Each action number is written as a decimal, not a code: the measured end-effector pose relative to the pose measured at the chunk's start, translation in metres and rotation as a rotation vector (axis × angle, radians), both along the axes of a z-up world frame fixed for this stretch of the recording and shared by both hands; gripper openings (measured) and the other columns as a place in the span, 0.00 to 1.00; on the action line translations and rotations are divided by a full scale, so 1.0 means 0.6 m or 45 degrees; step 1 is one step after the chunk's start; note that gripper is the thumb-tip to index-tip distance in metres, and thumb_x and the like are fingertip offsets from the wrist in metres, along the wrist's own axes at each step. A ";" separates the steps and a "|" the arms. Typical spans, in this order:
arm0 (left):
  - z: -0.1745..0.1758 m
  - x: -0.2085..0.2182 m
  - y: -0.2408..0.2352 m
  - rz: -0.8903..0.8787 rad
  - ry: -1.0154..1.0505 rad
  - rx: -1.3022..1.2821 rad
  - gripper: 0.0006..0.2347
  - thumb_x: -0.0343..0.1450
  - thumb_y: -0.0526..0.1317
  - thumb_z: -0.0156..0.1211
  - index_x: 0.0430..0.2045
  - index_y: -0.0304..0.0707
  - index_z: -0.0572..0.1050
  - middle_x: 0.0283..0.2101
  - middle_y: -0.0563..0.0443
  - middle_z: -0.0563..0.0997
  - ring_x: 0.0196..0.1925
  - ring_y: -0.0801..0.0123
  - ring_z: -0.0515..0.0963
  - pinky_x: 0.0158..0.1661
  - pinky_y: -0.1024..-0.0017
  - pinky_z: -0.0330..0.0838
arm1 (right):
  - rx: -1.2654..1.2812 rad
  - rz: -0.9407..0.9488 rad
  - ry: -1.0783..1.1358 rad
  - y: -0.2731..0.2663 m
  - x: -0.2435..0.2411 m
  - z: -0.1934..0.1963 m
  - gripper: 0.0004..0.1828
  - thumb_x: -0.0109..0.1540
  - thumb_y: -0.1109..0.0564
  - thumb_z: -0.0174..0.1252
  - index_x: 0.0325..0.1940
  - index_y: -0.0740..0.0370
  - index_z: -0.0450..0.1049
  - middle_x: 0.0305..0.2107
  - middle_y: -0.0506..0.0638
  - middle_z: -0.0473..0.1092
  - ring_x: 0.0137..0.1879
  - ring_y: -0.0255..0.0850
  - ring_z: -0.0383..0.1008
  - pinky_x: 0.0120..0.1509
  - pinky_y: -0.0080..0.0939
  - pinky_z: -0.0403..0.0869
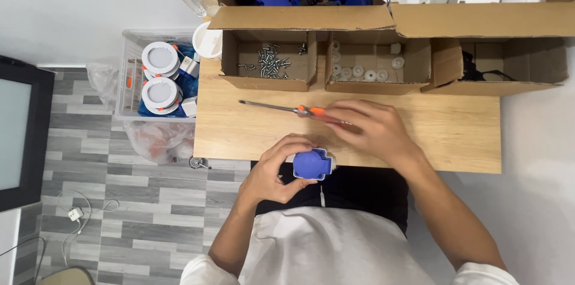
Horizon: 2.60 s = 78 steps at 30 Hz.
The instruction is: Using a screwdriver to assemble or disassemble an electrical junction box at a workbench surrounded by various hardware parts.
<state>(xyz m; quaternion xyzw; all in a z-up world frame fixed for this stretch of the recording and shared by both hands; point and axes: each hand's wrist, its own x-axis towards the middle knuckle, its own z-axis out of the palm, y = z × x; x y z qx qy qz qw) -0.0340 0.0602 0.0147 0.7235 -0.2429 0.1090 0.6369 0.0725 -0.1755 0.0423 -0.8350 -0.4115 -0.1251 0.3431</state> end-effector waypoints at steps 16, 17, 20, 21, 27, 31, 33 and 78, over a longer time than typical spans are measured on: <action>0.004 0.060 -0.053 -0.053 0.159 0.276 0.21 0.74 0.41 0.70 0.60 0.37 0.71 0.61 0.41 0.78 0.63 0.52 0.81 0.61 0.64 0.77 | 0.338 -0.177 0.147 -0.023 0.007 0.124 0.07 0.75 0.66 0.62 0.57 0.69 0.76 0.59 0.61 0.79 0.63 0.49 0.83 0.66 0.39 0.80; 0.007 0.063 -0.057 -0.055 0.158 0.276 0.21 0.74 0.41 0.70 0.60 0.37 0.71 0.61 0.41 0.78 0.63 0.52 0.81 0.61 0.64 0.77 | 0.338 -0.179 0.146 -0.017 0.016 0.121 0.07 0.75 0.66 0.62 0.57 0.69 0.76 0.59 0.61 0.79 0.63 0.49 0.83 0.66 0.39 0.80; 0.011 0.070 -0.067 -0.029 0.140 0.265 0.21 0.74 0.41 0.71 0.60 0.37 0.70 0.61 0.41 0.77 0.63 0.53 0.79 0.63 0.64 0.76 | 0.288 -0.011 0.057 0.006 0.041 0.112 0.11 0.77 0.65 0.58 0.63 0.68 0.69 0.62 0.66 0.76 0.60 0.51 0.83 0.61 0.40 0.82; 0.009 0.072 -0.069 -0.019 0.144 0.256 0.21 0.75 0.41 0.70 0.61 0.36 0.70 0.61 0.40 0.77 0.65 0.52 0.79 0.66 0.63 0.73 | 0.290 0.017 0.001 0.014 0.049 0.110 0.10 0.77 0.66 0.58 0.62 0.71 0.69 0.60 0.67 0.76 0.61 0.52 0.83 0.64 0.42 0.82; -0.007 0.079 -0.074 0.052 0.105 0.188 0.26 0.68 0.36 0.77 0.62 0.36 0.74 0.56 0.41 0.80 0.64 0.43 0.82 0.64 0.48 0.77 | 0.407 -0.017 -0.159 0.057 0.085 0.085 0.08 0.73 0.63 0.65 0.56 0.69 0.77 0.50 0.59 0.81 0.52 0.55 0.85 0.55 0.48 0.82; -0.002 0.078 -0.073 0.061 0.068 0.199 0.25 0.70 0.36 0.76 0.62 0.36 0.74 0.57 0.40 0.80 0.64 0.43 0.82 0.64 0.48 0.77 | 0.378 -0.012 -0.175 0.065 0.088 0.089 0.08 0.75 0.63 0.63 0.56 0.69 0.76 0.50 0.60 0.81 0.54 0.57 0.85 0.56 0.50 0.82; -0.001 0.078 -0.073 0.058 0.067 0.197 0.25 0.70 0.36 0.76 0.63 0.36 0.74 0.57 0.40 0.80 0.64 0.43 0.82 0.64 0.48 0.77 | 0.385 -0.014 -0.176 0.067 0.092 0.084 0.07 0.75 0.63 0.64 0.56 0.69 0.76 0.49 0.60 0.81 0.54 0.57 0.85 0.56 0.49 0.82; -0.011 0.069 -0.044 0.628 -0.344 0.205 0.15 0.78 0.35 0.71 0.58 0.30 0.78 0.56 0.40 0.83 0.59 0.55 0.84 0.61 0.64 0.82 | 0.977 -0.360 0.438 -0.211 -0.101 0.027 0.16 0.80 0.49 0.48 0.62 0.62 0.56 0.49 0.76 0.70 0.43 0.65 0.80 0.44 0.58 0.87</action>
